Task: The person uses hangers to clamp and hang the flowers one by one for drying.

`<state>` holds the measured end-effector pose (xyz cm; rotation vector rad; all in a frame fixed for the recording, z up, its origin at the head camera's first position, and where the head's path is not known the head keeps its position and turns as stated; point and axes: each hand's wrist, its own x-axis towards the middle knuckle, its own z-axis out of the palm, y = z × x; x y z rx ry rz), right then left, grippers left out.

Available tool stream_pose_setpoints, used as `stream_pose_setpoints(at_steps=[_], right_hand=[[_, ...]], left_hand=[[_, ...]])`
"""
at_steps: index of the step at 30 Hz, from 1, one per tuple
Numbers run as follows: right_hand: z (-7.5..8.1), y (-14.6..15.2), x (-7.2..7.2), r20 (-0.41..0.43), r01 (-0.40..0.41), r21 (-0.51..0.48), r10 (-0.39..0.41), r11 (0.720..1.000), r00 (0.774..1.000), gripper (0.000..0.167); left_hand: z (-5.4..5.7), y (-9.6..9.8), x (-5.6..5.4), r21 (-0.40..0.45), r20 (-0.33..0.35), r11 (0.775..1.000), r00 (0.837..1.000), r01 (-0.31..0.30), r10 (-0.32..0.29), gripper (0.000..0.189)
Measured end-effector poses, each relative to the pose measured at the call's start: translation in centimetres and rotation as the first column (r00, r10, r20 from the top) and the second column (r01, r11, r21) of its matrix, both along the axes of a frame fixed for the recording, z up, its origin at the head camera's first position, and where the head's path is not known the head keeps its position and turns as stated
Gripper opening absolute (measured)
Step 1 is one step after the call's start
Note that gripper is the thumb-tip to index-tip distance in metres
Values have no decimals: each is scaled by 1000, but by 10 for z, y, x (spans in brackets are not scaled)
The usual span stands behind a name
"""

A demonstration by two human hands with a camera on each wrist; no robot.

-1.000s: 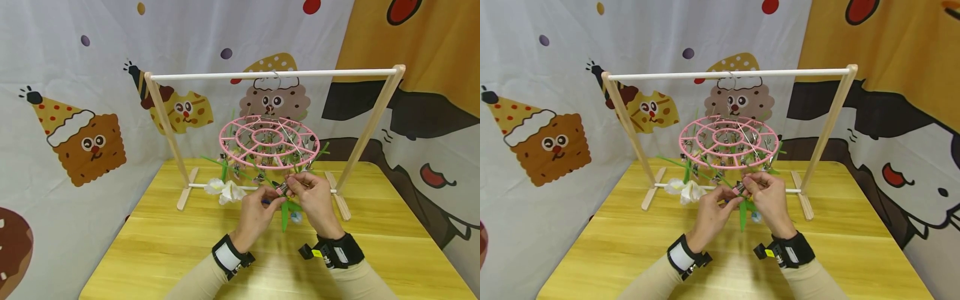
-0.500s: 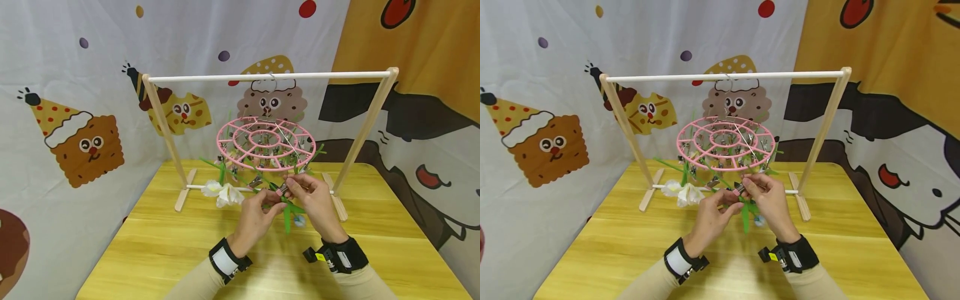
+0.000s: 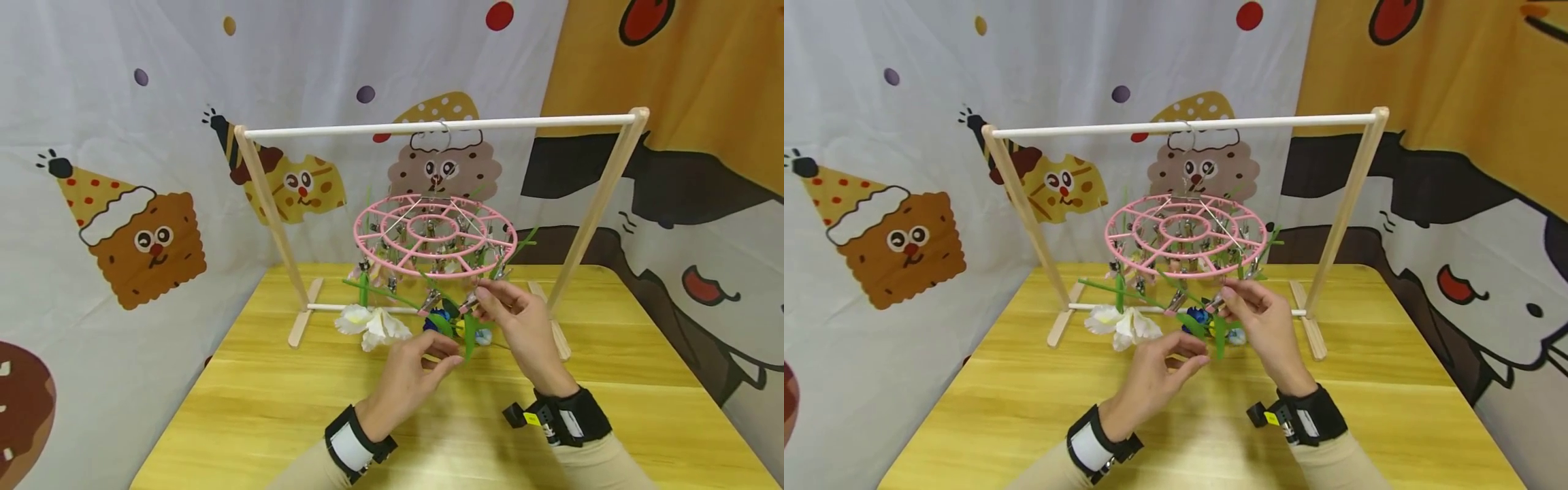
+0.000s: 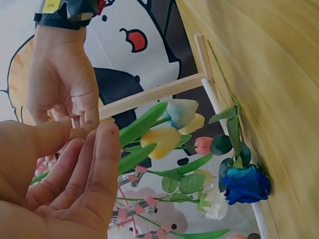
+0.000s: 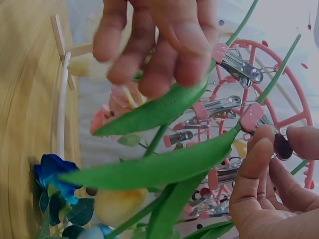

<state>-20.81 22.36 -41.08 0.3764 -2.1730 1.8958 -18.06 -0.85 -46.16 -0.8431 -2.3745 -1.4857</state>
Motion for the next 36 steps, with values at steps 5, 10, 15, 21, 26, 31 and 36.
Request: stream_pose_setpoints(at_steps=[5,10,15,21,26,31,36], right_hand=[[-4,6,1,-1,10,12,-10,1000,1000,43],[-13,18,3,18,41,33,-42,999,999,45],[-24,32,1,51,141,68,-145,988,988,42],[-46,58,-9,28,193,487,-235,852,972,27],[-70,74,-19,65,78,753,-192,654,979,27],[-86,79,-24,123,-3,795,-156,607,980,24],[-92,81,-24,144,-12,793,-168,609,975,9]], left_hand=[[-5,-9,7,-21,5,999,1000,28,-28,14],[-8,-17,13,-52,11,997,999,48,-47,14],[-13,-26,17,-104,11,993,999,50,-49,14],[-20,-35,18,-175,2,982,998,63,-64,16],[-24,-41,20,-261,-13,963,997,68,-74,18],[-30,-47,22,-348,-45,934,994,82,-104,19],[-37,-56,23,-428,-87,903,992,41,-86,22]])
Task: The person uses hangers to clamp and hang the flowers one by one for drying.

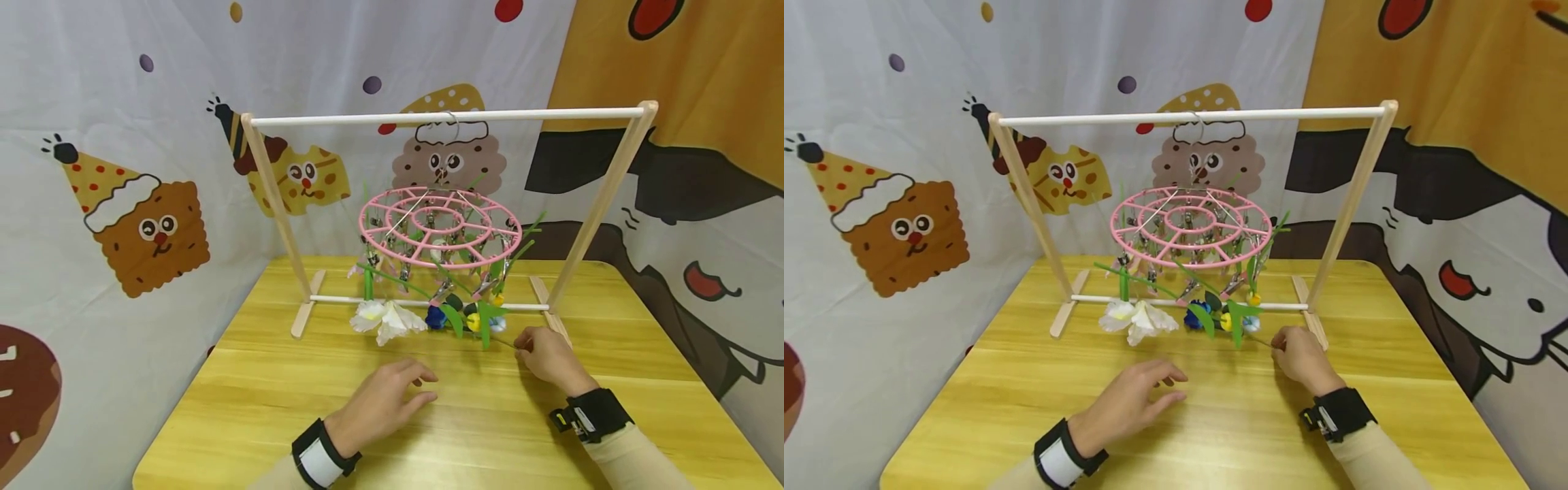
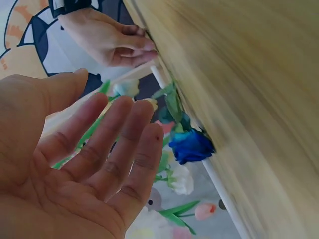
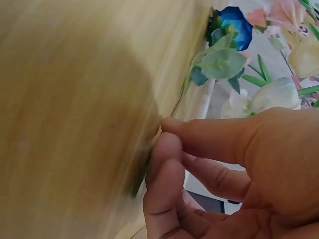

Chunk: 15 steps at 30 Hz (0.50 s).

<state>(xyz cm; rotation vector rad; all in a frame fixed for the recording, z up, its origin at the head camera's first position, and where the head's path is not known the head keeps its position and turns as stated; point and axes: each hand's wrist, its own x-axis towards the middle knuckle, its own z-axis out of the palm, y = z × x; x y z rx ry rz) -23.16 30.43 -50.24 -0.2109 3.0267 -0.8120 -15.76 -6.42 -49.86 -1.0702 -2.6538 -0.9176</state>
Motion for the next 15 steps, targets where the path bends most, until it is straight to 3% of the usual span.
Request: stream_pose_setpoints(at_steps=[8,15], right_hand=[[0,-3,9,55,-69,19,68,997,996,9],[2,-17,28,79,-166,11,165,986,983,9]], left_hand=[[-7,-14,-3,-109,-5,992,998,-68,68,28],[-12,-21,-7,-147,-124,982,987,-116,98,35]])
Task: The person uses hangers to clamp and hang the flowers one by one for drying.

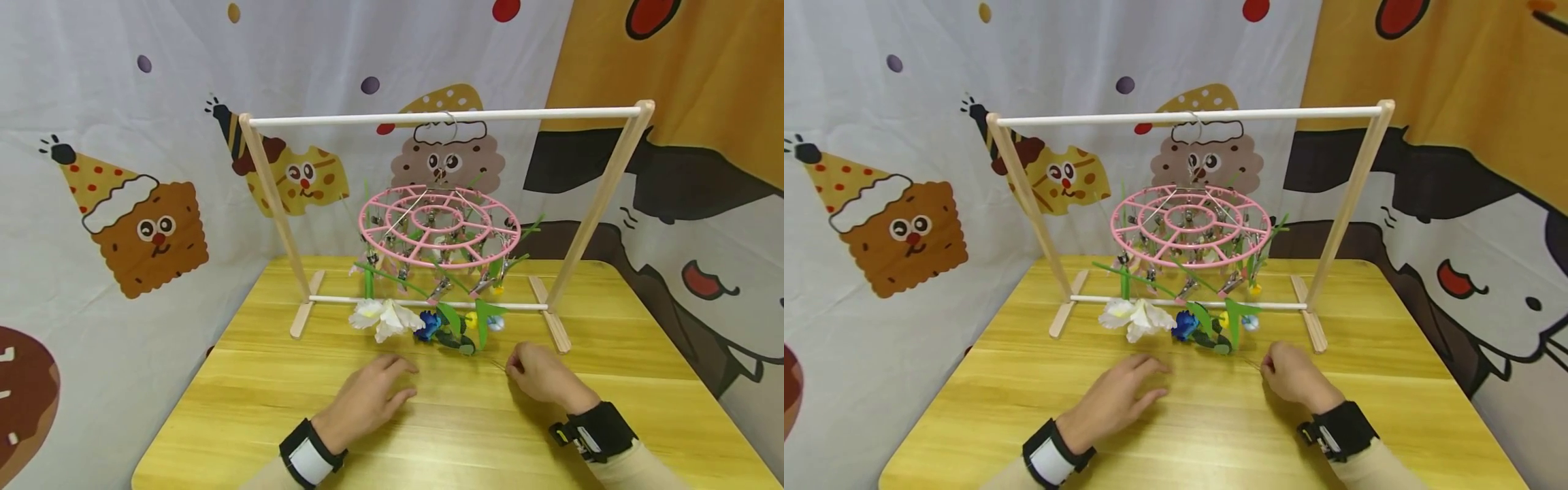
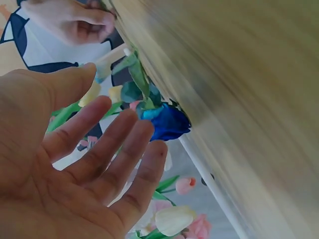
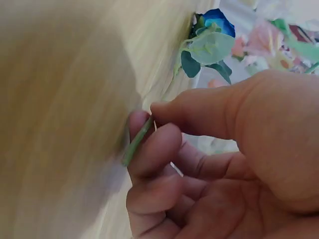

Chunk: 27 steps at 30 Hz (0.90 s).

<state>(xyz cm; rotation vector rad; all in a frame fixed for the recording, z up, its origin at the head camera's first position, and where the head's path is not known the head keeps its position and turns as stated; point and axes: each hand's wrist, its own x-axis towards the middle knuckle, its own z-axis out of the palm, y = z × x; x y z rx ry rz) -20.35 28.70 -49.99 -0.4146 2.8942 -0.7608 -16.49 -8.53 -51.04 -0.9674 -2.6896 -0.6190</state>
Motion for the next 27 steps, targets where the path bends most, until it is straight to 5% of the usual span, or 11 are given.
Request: stream_pose_setpoints(at_steps=[9,17,27], right_hand=[[3,-19,21,58,-99,-132,108,986,993,5],[8,-34,29,1,-206,-171,209,964,978,8],[19,-44,37,-82,-255,-175,244,951,966,8]], left_hand=[[4,3,-6,9,-136,1000,991,21,-20,37],[11,20,-12,-15,-279,997,958,72,-74,37],[20,27,-17,-52,-202,996,976,67,-76,14]])
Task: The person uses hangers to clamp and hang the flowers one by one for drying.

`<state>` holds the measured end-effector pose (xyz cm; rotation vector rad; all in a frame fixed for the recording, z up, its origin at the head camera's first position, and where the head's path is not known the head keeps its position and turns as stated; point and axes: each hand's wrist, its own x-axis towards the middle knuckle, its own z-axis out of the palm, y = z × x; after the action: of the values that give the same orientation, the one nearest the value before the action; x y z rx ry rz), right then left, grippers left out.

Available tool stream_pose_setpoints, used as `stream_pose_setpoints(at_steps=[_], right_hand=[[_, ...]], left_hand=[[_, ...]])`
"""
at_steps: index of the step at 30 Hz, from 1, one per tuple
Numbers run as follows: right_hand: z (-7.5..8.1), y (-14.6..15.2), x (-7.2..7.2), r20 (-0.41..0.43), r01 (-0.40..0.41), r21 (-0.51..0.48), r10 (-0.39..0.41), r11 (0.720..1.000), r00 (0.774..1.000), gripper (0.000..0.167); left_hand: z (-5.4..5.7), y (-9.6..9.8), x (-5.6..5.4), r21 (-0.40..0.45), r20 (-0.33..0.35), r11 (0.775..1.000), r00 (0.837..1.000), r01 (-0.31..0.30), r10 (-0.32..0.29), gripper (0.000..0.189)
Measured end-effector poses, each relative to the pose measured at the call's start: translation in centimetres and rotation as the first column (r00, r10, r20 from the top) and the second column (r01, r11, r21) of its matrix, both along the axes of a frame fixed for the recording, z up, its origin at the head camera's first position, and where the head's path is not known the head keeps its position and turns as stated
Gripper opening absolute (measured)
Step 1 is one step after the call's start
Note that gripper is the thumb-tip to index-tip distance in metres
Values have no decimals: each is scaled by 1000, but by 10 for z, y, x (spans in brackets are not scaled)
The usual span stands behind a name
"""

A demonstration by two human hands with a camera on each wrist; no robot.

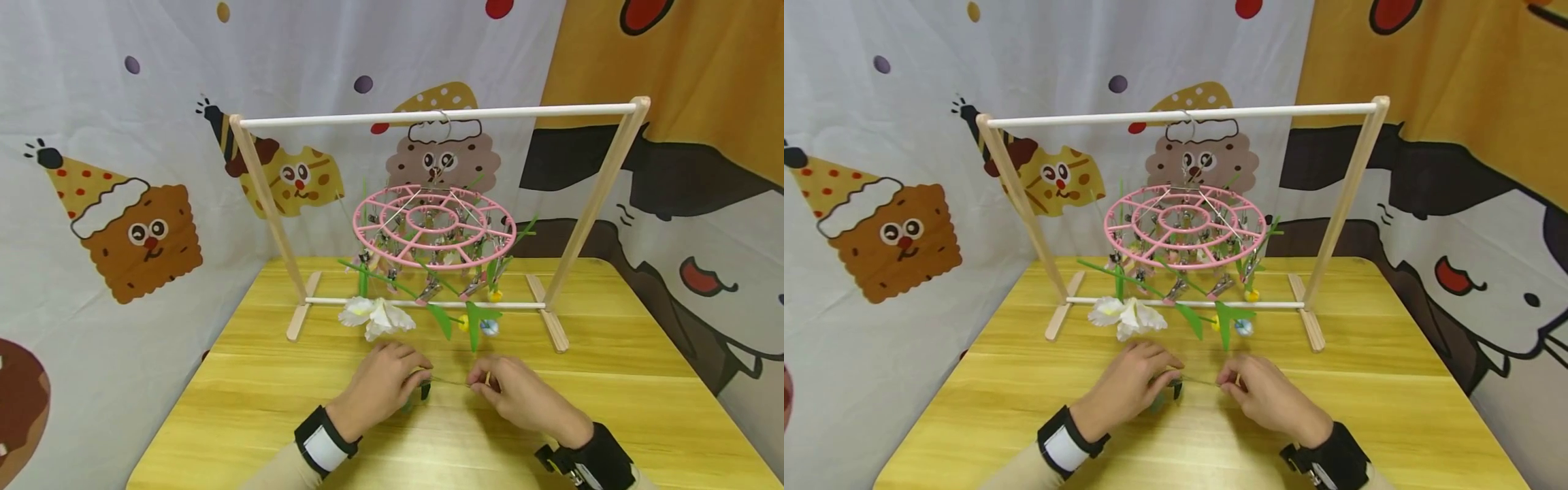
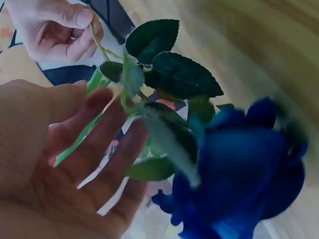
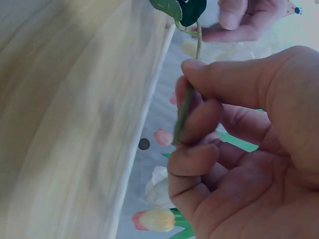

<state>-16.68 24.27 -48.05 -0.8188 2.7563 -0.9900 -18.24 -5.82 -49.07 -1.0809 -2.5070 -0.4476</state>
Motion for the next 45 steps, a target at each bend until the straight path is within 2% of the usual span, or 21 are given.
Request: stream_pose_setpoints(at_steps=[5,8,12,15,20,25,29,32,35,36,38,40,42,45], right_hand=[[8,-2,3,-126,31,-8,-31,1000,992,13],[12,-2,4,-206,39,-23,-43,999,978,17],[13,-3,4,-285,35,-39,-45,999,958,23],[13,-6,4,-328,37,-45,-50,998,943,26],[15,-10,4,-401,69,-47,-82,996,913,29],[23,-14,5,-459,68,-118,-115,991,881,30],[36,-17,5,-530,68,-202,-168,977,831,34],[53,-19,4,-600,47,-288,-218,957,769,35],[72,-25,0,-677,-4,-349,-249,937,692,17],[78,-27,-1,-701,-15,-355,-256,935,666,17],[89,-32,-3,-736,-25,-353,-261,935,624,30],[98,-38,-5,-755,-33,-344,-255,939,604,32],[106,-45,-8,-767,-35,-321,-238,946,596,29],[112,-53,-13,-788,-38,-280,-207,959,579,51]], left_hand=[[6,-7,-5,44,124,998,991,38,-43,9],[8,-12,-8,72,205,997,977,40,-54,8],[9,-15,-9,105,275,994,959,37,-64,7],[10,-17,-9,135,305,990,950,30,-71,6],[10,-21,-6,171,321,985,945,0,-56,6],[13,-26,-3,215,336,976,941,-30,-45,7],[10,-34,-4,275,304,961,951,-29,-58,4],[8,-41,-3,341,262,940,962,-21,-73,6],[6,-48,-4,420,208,907,972,11,-108,12],[5,-50,-4,443,184,896,976,26,-119,13],[3,-53,-5,486,134,872,981,60,-142,13],[1,-56,-7,519,87,850,984,88,-155,8],[-1,-58,-8,548,45,829,986,108,-158,8],[-2,-58,-8,592,-10,795,988,132,-157,11]])
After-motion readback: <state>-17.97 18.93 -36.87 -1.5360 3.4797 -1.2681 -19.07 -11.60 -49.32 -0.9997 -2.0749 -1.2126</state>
